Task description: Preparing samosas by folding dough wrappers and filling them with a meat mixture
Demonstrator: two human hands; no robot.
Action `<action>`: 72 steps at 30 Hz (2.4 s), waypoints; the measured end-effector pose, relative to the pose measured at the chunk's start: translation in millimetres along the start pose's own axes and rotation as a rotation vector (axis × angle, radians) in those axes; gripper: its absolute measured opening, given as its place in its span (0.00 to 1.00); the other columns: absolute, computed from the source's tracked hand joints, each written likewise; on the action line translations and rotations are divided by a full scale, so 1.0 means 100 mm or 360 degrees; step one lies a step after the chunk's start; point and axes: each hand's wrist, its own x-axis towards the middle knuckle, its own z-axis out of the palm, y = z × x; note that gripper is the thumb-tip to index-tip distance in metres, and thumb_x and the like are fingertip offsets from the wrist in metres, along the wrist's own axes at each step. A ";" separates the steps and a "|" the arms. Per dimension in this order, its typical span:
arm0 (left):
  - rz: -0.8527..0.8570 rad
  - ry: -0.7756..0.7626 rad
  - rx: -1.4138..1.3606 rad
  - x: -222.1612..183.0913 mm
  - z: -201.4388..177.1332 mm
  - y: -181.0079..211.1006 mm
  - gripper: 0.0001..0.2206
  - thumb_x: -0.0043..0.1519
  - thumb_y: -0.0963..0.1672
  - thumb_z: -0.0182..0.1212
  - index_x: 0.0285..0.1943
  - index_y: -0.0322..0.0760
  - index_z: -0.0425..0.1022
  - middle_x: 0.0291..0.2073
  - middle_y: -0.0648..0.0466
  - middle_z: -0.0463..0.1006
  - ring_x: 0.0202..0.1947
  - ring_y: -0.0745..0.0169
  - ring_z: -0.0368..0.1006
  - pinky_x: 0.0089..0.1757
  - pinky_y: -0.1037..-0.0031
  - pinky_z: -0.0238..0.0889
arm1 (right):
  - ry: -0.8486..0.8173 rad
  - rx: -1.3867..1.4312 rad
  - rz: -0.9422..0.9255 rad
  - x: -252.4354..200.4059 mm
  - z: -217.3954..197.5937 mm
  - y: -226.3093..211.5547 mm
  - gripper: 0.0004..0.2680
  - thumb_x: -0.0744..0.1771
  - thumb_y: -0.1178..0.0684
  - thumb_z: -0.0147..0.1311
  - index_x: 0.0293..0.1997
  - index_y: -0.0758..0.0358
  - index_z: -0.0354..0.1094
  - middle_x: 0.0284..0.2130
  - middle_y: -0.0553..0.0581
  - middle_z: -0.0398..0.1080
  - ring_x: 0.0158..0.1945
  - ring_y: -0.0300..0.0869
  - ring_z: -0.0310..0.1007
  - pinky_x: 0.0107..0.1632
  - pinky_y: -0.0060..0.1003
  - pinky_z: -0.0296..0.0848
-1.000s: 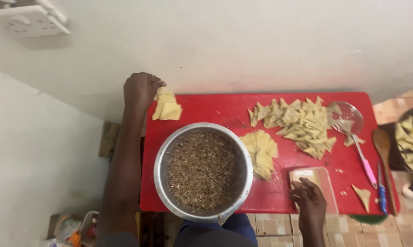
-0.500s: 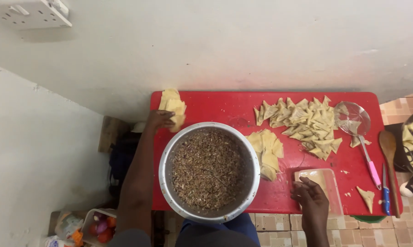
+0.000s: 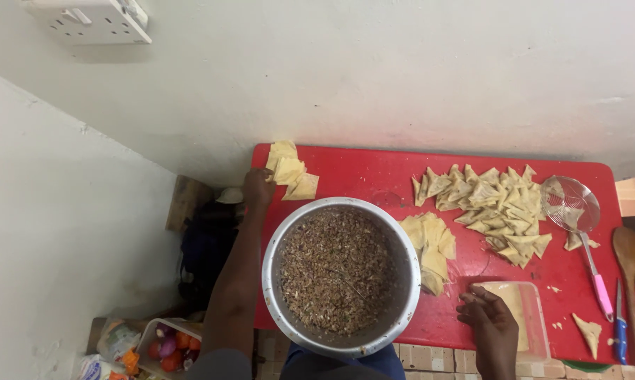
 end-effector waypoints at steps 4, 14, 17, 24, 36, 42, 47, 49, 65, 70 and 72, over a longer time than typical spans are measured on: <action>0.0036 -0.0266 0.0227 0.02 0.07 0.04 0.16 0.62 0.39 0.59 0.49 0.55 0.91 0.52 0.56 0.84 0.57 0.46 0.80 0.46 0.48 0.77 | -0.0001 -0.0017 -0.0048 0.03 -0.01 0.05 0.13 0.70 0.62 0.64 0.62 0.71 0.77 0.43 0.65 0.79 0.40 0.49 0.77 0.44 0.42 0.78; 0.0395 -0.0416 0.0415 0.17 -0.04 0.14 0.08 0.66 0.39 0.53 0.43 0.40 0.80 0.44 0.45 0.77 0.51 0.36 0.75 0.37 0.43 0.72 | 0.0030 0.0026 -0.0065 0.14 -0.01 0.18 0.12 0.70 0.62 0.64 0.60 0.70 0.76 0.40 0.66 0.79 0.38 0.49 0.77 0.41 0.41 0.78; 0.0226 -0.0607 0.0679 0.28 -0.04 0.27 0.15 0.66 0.40 0.53 0.51 0.36 0.88 0.49 0.41 0.85 0.50 0.34 0.83 0.45 0.49 0.81 | 0.0008 0.0050 -0.0080 0.14 0.03 0.16 0.11 0.70 0.62 0.63 0.60 0.74 0.76 0.43 0.69 0.82 0.38 0.52 0.77 0.43 0.45 0.79; 0.0225 -0.0821 0.0768 0.40 -0.03 0.26 0.08 0.67 0.38 0.63 0.49 0.40 0.86 0.46 0.47 0.86 0.49 0.41 0.84 0.44 0.53 0.80 | 0.0099 0.0028 0.0038 0.02 -0.03 0.16 0.13 0.69 0.63 0.66 0.61 0.73 0.79 0.39 0.69 0.80 0.37 0.54 0.77 0.43 0.47 0.79; 0.0412 -0.0704 0.0795 0.58 0.16 0.26 0.06 0.64 0.40 0.67 0.44 0.46 0.87 0.45 0.50 0.87 0.48 0.42 0.84 0.44 0.54 0.79 | 0.0111 0.0086 0.0017 0.08 -0.17 0.46 0.12 0.69 0.62 0.68 0.58 0.74 0.79 0.39 0.69 0.81 0.37 0.54 0.78 0.42 0.47 0.79; 0.0795 -0.0450 0.0374 0.50 -0.41 1.03 0.06 0.69 0.37 0.61 0.46 0.40 0.81 0.49 0.45 0.81 0.50 0.44 0.79 0.42 0.55 0.74 | 0.0128 0.0093 0.0023 0.04 -0.13 0.41 0.12 0.68 0.62 0.69 0.57 0.73 0.80 0.37 0.70 0.80 0.37 0.55 0.78 0.42 0.48 0.79; 0.0888 -0.0369 -0.0931 -0.13 -1.61 2.16 0.07 0.77 0.41 0.51 0.54 0.40 0.76 0.57 0.46 0.80 0.45 0.47 0.84 0.30 0.65 0.80 | 0.0023 0.0162 -0.0103 -0.18 0.14 0.05 0.13 0.68 0.63 0.64 0.59 0.75 0.79 0.43 0.75 0.84 0.37 0.59 0.80 0.43 0.50 0.80; 0.1050 -0.0430 -0.1225 -0.55 -2.07 2.59 0.12 0.80 0.45 0.49 0.62 0.37 0.77 0.55 0.45 0.87 0.41 0.55 0.90 0.40 0.67 0.86 | -0.0173 0.0169 0.0023 -0.40 0.42 -0.38 0.14 0.68 0.62 0.62 0.60 0.76 0.78 0.48 0.75 0.86 0.45 0.60 0.85 0.44 0.51 0.81; 0.0616 -0.0690 -0.1549 -2.93 -2.46 2.79 0.07 0.63 0.44 0.67 0.47 0.41 0.85 0.47 0.47 0.93 0.50 0.50 0.89 0.52 0.60 0.82 | -0.0646 0.0677 -0.0147 -0.64 1.12 -0.68 0.17 0.67 0.64 0.67 0.65 0.68 0.78 0.22 0.48 0.70 0.28 0.35 0.66 0.35 0.32 0.65; -0.0761 -0.1260 -0.2405 -2.96 -2.10 2.73 0.18 0.62 0.38 0.75 0.61 0.30 0.79 0.47 0.34 0.92 0.42 0.42 0.90 0.44 0.58 0.84 | -0.0937 0.0321 -0.0523 -0.74 1.22 -0.66 0.15 0.66 0.66 0.70 0.60 0.67 0.82 0.43 0.61 0.89 0.43 0.43 0.89 0.46 0.36 0.87; -0.0810 -0.1109 -0.2265 -2.98 -1.96 2.69 0.19 0.60 0.36 0.76 0.60 0.29 0.78 0.49 0.32 0.92 0.45 0.38 0.90 0.43 0.54 0.87 | -0.0710 0.0154 -0.0739 -0.85 1.24 -0.73 0.13 0.67 0.59 0.69 0.58 0.63 0.81 0.50 0.60 0.87 0.47 0.44 0.89 0.48 0.37 0.88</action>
